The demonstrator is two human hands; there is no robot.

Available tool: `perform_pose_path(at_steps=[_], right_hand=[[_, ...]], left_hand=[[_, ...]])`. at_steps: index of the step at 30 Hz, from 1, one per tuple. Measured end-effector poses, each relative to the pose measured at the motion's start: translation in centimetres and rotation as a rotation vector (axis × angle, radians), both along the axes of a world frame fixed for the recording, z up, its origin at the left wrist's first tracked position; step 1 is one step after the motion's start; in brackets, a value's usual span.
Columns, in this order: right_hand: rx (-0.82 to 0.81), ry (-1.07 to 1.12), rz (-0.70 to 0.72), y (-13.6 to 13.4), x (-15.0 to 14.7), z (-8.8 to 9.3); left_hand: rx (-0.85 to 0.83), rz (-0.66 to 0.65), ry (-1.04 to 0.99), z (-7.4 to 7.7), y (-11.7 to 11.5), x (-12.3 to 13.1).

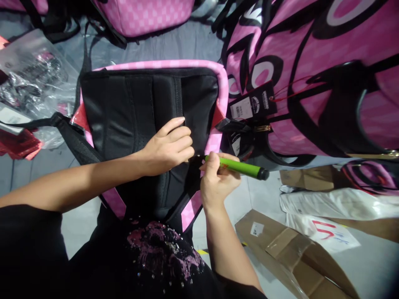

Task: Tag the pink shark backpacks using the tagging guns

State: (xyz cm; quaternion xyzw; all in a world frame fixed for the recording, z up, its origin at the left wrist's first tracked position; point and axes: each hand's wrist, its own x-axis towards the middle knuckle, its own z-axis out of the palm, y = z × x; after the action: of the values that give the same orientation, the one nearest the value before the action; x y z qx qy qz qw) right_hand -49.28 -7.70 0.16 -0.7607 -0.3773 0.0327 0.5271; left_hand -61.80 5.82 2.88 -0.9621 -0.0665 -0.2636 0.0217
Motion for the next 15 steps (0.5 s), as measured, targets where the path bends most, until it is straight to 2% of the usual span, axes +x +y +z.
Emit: perform_pose_path(at_steps=[5,10,13,15], right_hand=[[0.005,0.023,0.000,0.2,-0.1,0.4],[-0.022,-0.006,0.017,0.1,0.4,0.0],[-0.061,-0.018,-0.034,-0.1,1.0,-0.2],[-0.129,-0.048,-0.044,0.2,1.2,0.2]], left_hand=[[0.082,0.003,-0.037,-0.1,0.1,0.1],[0.078,-0.010,-0.068,-0.3,0.2,0.2],[0.056,-0.048,0.069,1.3,0.6,0.5],[0.031,-0.112,0.264,3.0,1.5,1.4]])
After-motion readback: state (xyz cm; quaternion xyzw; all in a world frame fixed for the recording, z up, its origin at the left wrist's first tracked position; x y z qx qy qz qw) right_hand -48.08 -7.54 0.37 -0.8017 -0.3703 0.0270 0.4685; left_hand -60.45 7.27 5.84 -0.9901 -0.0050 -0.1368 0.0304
